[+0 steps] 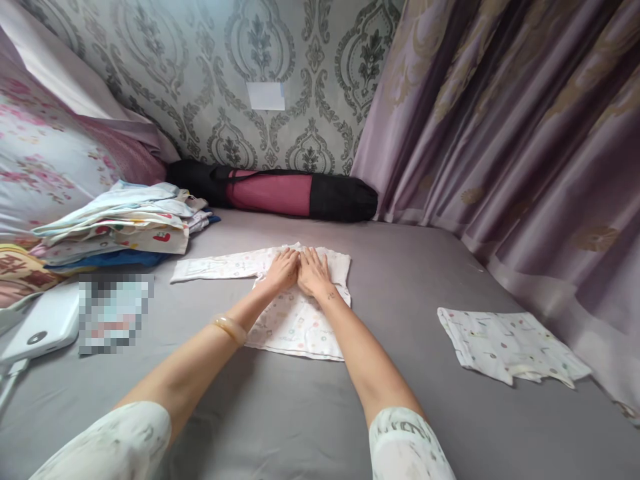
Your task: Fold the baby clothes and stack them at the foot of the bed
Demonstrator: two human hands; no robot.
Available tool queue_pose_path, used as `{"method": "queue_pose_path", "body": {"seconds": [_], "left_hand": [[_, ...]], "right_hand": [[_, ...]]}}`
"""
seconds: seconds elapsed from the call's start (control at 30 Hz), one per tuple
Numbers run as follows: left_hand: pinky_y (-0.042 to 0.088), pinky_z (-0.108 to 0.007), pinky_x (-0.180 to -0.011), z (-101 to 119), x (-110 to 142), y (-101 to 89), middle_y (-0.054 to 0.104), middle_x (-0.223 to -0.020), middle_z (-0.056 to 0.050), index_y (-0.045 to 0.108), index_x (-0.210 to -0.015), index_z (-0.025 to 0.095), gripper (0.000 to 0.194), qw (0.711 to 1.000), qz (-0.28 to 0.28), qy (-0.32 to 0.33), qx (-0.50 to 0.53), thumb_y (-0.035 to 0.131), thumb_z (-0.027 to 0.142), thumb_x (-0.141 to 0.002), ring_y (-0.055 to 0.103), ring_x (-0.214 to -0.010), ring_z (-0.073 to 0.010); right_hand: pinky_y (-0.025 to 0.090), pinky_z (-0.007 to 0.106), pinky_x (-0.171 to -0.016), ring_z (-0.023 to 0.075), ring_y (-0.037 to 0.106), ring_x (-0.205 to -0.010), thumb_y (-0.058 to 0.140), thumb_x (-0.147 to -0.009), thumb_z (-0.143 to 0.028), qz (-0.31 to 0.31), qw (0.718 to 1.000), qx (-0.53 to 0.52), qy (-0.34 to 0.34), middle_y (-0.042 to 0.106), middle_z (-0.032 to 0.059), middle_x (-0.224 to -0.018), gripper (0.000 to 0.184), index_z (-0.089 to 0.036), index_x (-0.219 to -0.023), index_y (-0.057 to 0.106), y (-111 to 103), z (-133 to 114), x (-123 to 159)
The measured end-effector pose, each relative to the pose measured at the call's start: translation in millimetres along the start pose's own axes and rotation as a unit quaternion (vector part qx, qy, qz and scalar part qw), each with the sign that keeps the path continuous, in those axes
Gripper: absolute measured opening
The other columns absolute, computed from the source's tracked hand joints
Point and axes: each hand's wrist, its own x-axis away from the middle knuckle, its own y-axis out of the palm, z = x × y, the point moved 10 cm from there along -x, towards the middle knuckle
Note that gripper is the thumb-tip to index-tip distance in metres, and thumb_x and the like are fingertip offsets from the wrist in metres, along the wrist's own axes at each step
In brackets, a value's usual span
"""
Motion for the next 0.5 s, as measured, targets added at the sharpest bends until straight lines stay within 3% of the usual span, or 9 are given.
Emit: {"method": "queue_pose_path", "body": {"seconds": [0.17, 0.33, 0.5], "left_hand": [[0.028, -0.044, -0.112, -9, -4, 14.2, 0.052, -0.138, -0.019, 0.049, -0.129, 0.007, 0.039, 0.999, -0.028, -0.020, 0.001, 0.032, 0.016, -0.095, 0.040, -0.135, -0.0298], [0.021, -0.045, -0.117, -18, 0, 20.1, 0.038, -0.152, -0.020, 0.042, -0.141, 0.007, 0.047, 0.999, -0.033, -0.033, -0.002, 0.030, 0.022, -0.098, 0.031, -0.143, -0.0288], [0.018, -0.048, -0.118, -24, 4, 22.1, 0.033, -0.155, -0.019, 0.039, -0.145, 0.008, 0.054, 0.998, -0.035, -0.058, -0.003, 0.028, 0.036, -0.100, 0.025, -0.146, -0.0309]], "right_hand": [[0.004, 0.043, -0.121, 0.0197, 0.010, -0.149, 0.018, -0.097, -0.028, -0.033, 0.999, -0.021, -0.019, 0.017, 0.0051, -0.162, 0.060, -0.011, -0.154, 0.025, 17, -6, -6], [0.003, 0.041, -0.121, 0.0177, 0.008, -0.150, 0.017, -0.098, -0.031, -0.040, 0.999, -0.032, -0.016, 0.014, 0.0053, -0.163, 0.061, -0.010, -0.155, 0.022, 21, -1, -6], [0.002, 0.040, -0.120, 0.0210, 0.004, -0.150, 0.017, -0.099, -0.039, -0.023, 0.998, -0.027, 0.057, 0.009, 0.0112, -0.163, 0.066, -0.003, -0.155, 0.017, 20, 18, -1]]}}
